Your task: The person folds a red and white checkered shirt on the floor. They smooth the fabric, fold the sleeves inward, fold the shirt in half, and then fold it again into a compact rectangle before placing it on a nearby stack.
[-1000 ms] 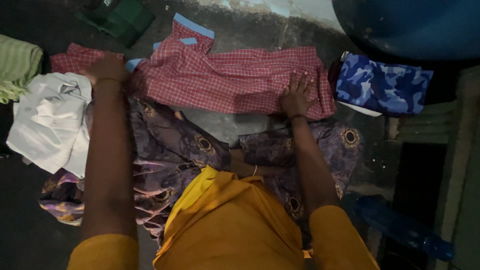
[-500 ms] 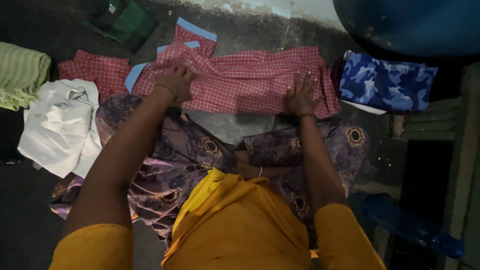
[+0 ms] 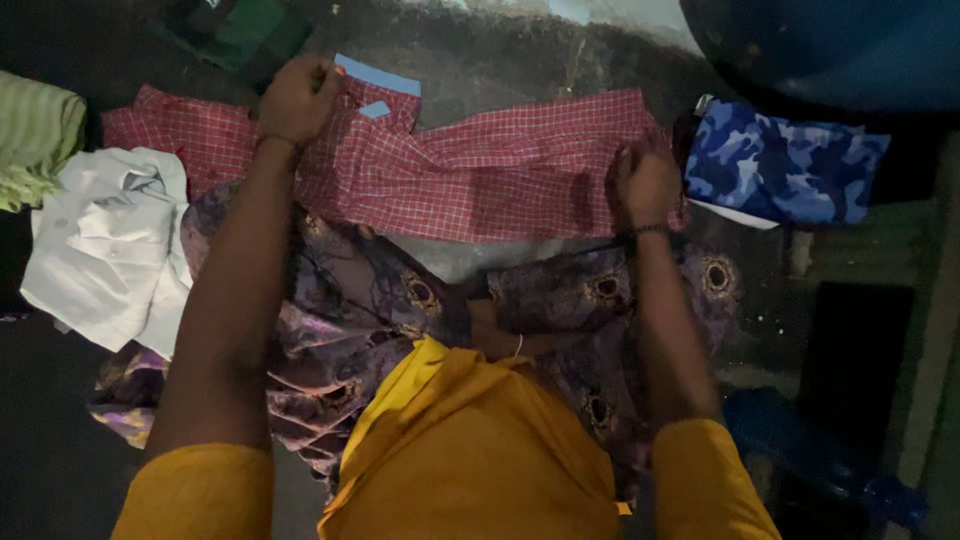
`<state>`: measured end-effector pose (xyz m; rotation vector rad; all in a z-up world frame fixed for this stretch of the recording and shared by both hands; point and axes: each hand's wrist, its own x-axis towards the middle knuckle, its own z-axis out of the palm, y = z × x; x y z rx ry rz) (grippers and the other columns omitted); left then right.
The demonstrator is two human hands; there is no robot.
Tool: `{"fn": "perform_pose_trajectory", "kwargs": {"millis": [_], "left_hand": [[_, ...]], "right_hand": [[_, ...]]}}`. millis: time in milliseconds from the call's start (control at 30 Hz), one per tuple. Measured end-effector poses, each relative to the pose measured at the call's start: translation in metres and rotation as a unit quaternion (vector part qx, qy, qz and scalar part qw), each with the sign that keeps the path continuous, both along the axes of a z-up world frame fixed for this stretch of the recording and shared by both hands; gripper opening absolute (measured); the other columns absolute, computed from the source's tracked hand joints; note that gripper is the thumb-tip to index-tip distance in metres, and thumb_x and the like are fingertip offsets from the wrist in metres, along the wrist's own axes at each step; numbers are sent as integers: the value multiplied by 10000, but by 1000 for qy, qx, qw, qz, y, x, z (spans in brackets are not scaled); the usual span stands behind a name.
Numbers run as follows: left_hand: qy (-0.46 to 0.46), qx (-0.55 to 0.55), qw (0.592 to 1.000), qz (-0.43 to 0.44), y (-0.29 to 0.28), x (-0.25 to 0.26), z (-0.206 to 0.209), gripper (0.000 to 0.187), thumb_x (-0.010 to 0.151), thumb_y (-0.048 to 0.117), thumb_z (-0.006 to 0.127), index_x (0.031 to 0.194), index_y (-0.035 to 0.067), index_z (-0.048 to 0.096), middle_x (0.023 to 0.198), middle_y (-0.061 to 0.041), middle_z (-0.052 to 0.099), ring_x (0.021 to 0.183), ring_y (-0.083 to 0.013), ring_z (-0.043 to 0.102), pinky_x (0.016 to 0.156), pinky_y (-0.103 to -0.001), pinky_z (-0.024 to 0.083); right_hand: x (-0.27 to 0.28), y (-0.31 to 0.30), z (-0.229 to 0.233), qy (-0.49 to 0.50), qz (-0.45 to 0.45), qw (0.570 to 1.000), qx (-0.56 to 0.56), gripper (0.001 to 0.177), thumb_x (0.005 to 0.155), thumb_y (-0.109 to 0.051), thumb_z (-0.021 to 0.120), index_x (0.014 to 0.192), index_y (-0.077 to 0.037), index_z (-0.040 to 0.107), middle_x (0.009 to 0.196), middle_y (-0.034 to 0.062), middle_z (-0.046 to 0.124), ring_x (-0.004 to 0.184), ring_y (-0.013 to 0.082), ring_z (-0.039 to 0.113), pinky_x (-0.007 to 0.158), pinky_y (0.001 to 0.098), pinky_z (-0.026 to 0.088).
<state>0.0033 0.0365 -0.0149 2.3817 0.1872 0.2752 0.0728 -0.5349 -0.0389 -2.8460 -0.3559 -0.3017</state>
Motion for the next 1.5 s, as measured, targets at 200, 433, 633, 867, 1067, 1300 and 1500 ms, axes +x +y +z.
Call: {"fn": "perform_pose_trajectory", "kwargs": {"millis": [200, 433, 633, 867, 1067, 1300, 1500], "left_hand": [[64, 68, 992, -79, 8, 29, -57, 598, 821, 542, 847, 1136, 63, 677, 1010, -231, 709, 932, -438, 659, 783, -518, 510], [244, 128, 952, -131, 7, 39, -40, 429, 837, 476, 763, 982, 73, 732, 1016, -220, 749, 914, -383, 708, 847, -472, 542], [-232, 132, 957, -115, -24, 35, 38, 376, 1090, 425, 664, 1160, 57, 695, 1207, -197, 643, 1133, -404, 584, 944, -515, 437], [-140, 259, 953, -70, -9, 58, 10, 358, 1128, 312, 564, 1356, 36, 582, 1251, -182, 618, 1214, -359, 540, 1127, -553, 332], [-68, 364, 924, -96, -3, 66, -50, 621, 956, 513, 759, 1425, 152, 571, 1441, -204, 588, 1410, -411, 395, 1113, -650, 256], [36, 322, 944, -60, 2, 74, -54, 1245, 662, 647, 850, 1706, 125, 415, 1424, -194, 594, 1331, -468, 424, 1040, -706, 239], [164, 361, 916, -60, 1, 77, -39, 643, 758, 618, 864, 1207, 178, 732, 1256, -126, 673, 1337, -368, 505, 1090, -699, 283]], "right_hand": [[21, 9, 16, -16, 124, 990, 63, 345, 857, -90, 646, 1198, -76, 693, 1162, 187, 629, 1136, 406, 572, 1005, 501, 463], [32, 6, 25, -44, 146, 988, -7, 362, 907, -104, 649, 1264, -144, 700, 1348, 182, 627, 1185, 418, 524, 970, 525, 436], [53, -11, 19, 36, 113, 991, -57, 333, 890, -225, 702, 1217, -160, 717, 1215, 120, 678, 1207, 384, 544, 969, 560, 388], [58, -19, 22, 3, 104, 994, -15, 193, 1004, -258, 689, 1124, -108, 712, 1202, 150, 655, 1207, 370, 552, 1088, 562, 347], [70, 0, 30, -61, 132, 989, 26, 265, 1015, -226, 647, 1238, -94, 698, 1229, 199, 595, 1241, 419, 516, 1117, 563, 368], [77, 14, 1, 10, 166, 986, -6, 784, 842, -485, 783, 1481, -84, 569, 1226, 265, 592, 1189, 526, 439, 990, 694, 274], [75, -10, 2, -29, 197, 979, -45, 420, 803, -349, 767, 1186, -179, 742, 1236, 101, 684, 1256, 384, 543, 1076, 617, 280]]}}
